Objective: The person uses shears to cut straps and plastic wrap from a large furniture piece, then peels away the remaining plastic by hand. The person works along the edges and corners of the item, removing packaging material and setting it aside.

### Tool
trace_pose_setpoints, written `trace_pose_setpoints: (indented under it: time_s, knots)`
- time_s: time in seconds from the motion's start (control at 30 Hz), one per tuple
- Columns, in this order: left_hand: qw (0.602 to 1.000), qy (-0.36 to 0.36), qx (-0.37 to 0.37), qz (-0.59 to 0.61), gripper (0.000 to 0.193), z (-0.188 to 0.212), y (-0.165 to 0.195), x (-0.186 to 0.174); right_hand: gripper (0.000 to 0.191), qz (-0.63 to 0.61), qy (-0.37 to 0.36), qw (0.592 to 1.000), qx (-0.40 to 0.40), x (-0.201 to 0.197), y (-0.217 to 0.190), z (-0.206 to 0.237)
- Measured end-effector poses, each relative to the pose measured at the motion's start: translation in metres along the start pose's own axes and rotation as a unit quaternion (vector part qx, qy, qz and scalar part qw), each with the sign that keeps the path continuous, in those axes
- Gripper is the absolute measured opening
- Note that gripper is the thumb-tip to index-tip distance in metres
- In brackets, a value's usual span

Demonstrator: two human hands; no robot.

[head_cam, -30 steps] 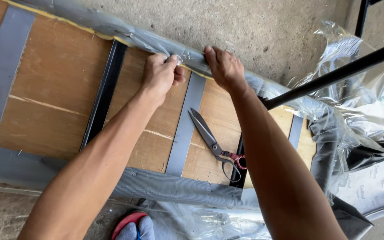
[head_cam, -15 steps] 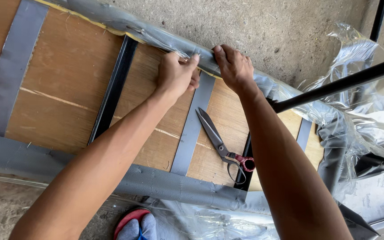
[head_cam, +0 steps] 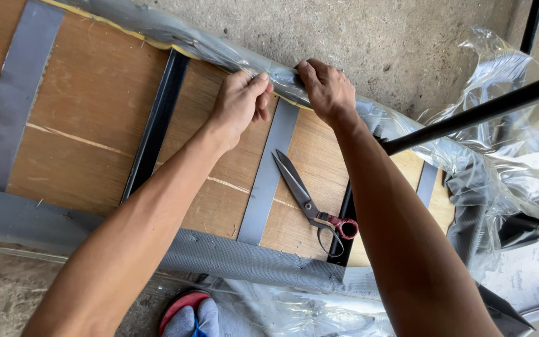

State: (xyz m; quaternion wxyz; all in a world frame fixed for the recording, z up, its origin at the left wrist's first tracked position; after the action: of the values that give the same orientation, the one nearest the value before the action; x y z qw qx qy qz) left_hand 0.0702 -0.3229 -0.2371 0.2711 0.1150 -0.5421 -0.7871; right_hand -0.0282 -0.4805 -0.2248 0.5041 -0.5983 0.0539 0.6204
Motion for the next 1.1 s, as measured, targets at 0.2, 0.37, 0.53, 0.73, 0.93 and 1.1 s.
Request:
trace_pose_setpoints:
  time_s: [0.2, 0.37, 0.53, 0.73, 0.93, 1.1]
  knots:
    - [0.993, 0.015, -0.109, -0.034, 0.028, 0.005, -0.003, 0.006, 0.061, -0.249, -0.052, 0.966, -0.055, 0.000, 0.007, -0.008]
    - [0.987, 0.093, -0.129, -0.037, 0.031, 0.014, 0.000, 0.020, 0.060, -0.307, -0.073, 0.948, -0.048, -0.006, 0.021, -0.011]
    - [0.983, 0.159, -0.090, 0.002, 0.034, 0.023, 0.001, 0.016, 0.062, -0.288, -0.056, 0.953, -0.072, -0.007, 0.018, -0.008]
    - [0.985, 0.148, -0.088, -0.003, 0.028, 0.016, -0.005, 0.015, 0.064, -0.279, -0.043, 0.957, -0.071, -0.008, 0.012, -0.003]
    - [0.979, 0.184, -0.067, -0.057, 0.023, 0.012, -0.009, 0.012, 0.065, -0.263, -0.036, 0.962, -0.059, -0.010, 0.006, 0.003]
    - [0.981, 0.165, -0.100, 0.011, 0.015, -0.001, -0.021, 0.003, 0.062, -0.208, -0.021, 0.977, -0.042, -0.013, 0.004, 0.005]
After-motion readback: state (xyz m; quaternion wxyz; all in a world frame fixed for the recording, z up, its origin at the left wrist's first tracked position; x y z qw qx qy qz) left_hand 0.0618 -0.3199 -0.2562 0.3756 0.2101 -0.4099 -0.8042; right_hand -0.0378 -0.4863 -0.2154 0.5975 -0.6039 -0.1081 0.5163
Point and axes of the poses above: each hand's wrist, its own z-axis away from the middle knuckle, its own x-axis out of the palm, y = z × x, the point moved 10 cm from there along -z, towards the middle knuckle, and after that the axes turned 7 degrees about -z, right-handed, at the moved point
